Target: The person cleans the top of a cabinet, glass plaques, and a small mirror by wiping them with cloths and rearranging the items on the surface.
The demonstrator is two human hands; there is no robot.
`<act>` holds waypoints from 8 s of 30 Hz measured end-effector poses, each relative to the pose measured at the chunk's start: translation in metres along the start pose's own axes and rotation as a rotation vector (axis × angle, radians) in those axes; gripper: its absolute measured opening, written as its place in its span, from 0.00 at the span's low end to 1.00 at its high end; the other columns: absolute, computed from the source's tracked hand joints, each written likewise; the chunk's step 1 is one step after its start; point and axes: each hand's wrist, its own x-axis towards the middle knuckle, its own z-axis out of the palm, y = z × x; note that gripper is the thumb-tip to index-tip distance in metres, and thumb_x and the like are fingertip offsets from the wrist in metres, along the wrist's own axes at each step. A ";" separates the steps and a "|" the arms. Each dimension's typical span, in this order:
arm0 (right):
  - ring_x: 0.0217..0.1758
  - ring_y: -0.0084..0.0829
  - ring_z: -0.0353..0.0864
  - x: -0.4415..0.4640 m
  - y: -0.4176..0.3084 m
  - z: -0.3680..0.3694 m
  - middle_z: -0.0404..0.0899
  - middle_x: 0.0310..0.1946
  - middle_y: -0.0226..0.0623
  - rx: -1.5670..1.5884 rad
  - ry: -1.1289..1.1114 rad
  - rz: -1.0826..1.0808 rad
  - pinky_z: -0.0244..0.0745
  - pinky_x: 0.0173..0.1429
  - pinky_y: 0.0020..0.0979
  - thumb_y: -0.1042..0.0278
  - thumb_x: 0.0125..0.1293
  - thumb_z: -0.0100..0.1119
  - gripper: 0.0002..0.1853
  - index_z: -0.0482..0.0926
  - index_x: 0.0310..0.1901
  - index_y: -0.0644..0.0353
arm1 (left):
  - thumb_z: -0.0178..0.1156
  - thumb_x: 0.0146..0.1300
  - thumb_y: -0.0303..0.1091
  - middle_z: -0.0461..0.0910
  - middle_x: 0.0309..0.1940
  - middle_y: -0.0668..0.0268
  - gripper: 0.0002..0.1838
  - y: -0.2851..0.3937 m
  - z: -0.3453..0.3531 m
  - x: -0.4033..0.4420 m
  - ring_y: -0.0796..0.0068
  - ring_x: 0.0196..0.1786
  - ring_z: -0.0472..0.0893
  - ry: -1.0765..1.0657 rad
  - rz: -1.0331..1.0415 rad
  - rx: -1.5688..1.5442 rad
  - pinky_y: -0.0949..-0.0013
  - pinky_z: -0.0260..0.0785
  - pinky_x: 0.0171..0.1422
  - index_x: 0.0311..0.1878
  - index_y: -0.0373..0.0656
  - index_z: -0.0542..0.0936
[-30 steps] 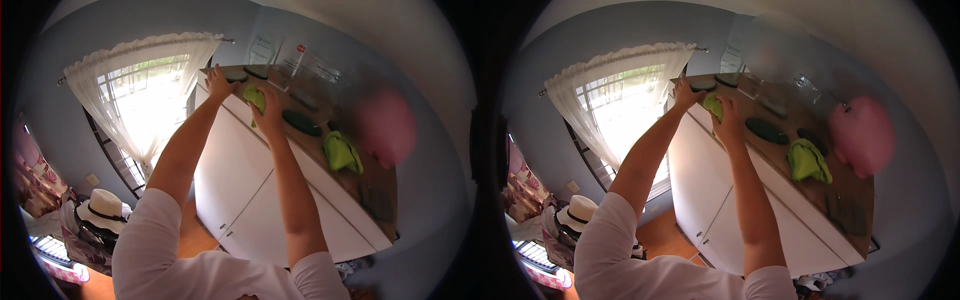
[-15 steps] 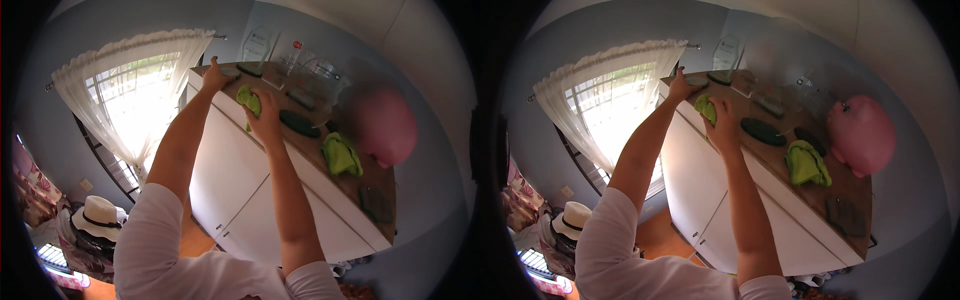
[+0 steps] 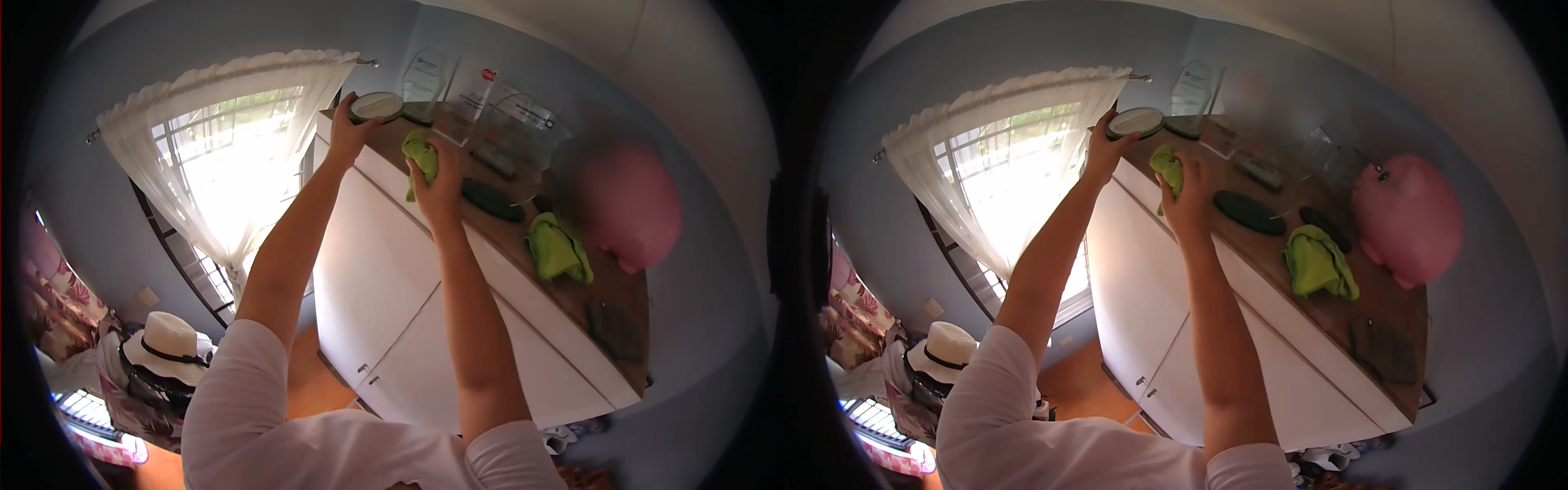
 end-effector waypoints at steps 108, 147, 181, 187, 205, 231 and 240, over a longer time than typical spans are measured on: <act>0.29 0.27 0.77 -0.062 -0.114 -0.257 0.78 0.29 0.37 0.139 0.259 0.471 0.71 0.34 0.27 0.62 0.58 0.62 0.14 0.76 0.37 0.65 | 0.68 0.51 0.36 0.72 0.45 0.59 0.27 0.253 0.064 -0.272 0.73 0.50 0.71 -0.609 -0.167 -0.660 0.72 0.68 0.50 0.50 0.41 0.65; 0.37 0.28 0.78 -0.036 -0.010 -0.428 0.77 0.36 0.38 0.313 0.821 0.555 0.74 0.38 0.29 0.59 0.64 0.53 0.17 0.74 0.46 0.66 | 0.65 0.49 0.54 0.77 0.42 0.62 0.33 0.255 0.308 -0.218 0.72 0.45 0.74 -1.113 -0.725 -0.719 0.72 0.65 0.50 0.48 0.34 0.75; 0.40 0.46 0.76 -0.051 0.030 -0.448 0.73 0.40 0.39 -1.146 0.505 0.376 0.72 0.42 0.42 0.66 0.50 0.59 0.13 0.78 0.41 0.48 | 0.69 0.46 0.37 0.71 0.57 0.56 0.36 0.192 0.389 -0.213 0.61 0.61 0.68 -1.577 0.313 -0.127 0.65 0.59 0.63 0.60 0.41 0.68; 0.39 0.47 0.76 -0.051 0.023 -0.455 0.75 0.36 0.40 -1.169 0.540 0.316 0.71 0.40 0.43 0.61 0.49 0.59 0.12 0.78 0.35 0.55 | 0.67 0.40 0.61 0.70 0.56 0.50 0.52 0.268 0.307 -0.234 0.62 0.51 0.76 -1.581 0.627 0.210 0.66 0.65 0.56 0.64 0.37 0.61; 0.43 0.32 0.77 -0.052 0.000 -0.471 0.80 0.38 0.40 -0.466 -0.307 0.777 0.68 0.50 0.31 0.61 0.51 0.64 0.21 0.80 0.46 0.62 | 0.75 0.32 0.42 0.66 0.58 0.51 0.57 0.271 0.303 -0.221 0.57 0.61 0.67 -1.549 0.750 0.092 0.61 0.60 0.63 0.67 0.40 0.53; 0.36 0.27 0.77 -0.054 0.010 -0.480 0.80 0.32 0.37 -0.413 0.038 0.905 0.70 0.43 0.28 0.62 0.43 0.71 0.22 0.80 0.40 0.65 | 0.59 0.56 0.24 0.71 0.52 0.63 0.30 0.253 0.299 -0.259 0.68 0.53 0.73 -1.104 -0.924 -0.785 0.58 0.64 0.57 0.61 0.42 0.58; 0.34 0.32 0.79 -0.051 0.011 -0.479 0.80 0.31 0.42 -0.437 0.198 0.828 0.73 0.40 0.30 0.62 0.44 0.69 0.24 0.79 0.41 0.70 | 0.52 0.59 0.23 0.74 0.48 0.58 0.23 0.279 0.302 -0.305 0.67 0.48 0.76 -0.879 -0.850 -0.792 0.59 0.68 0.53 0.58 0.36 0.59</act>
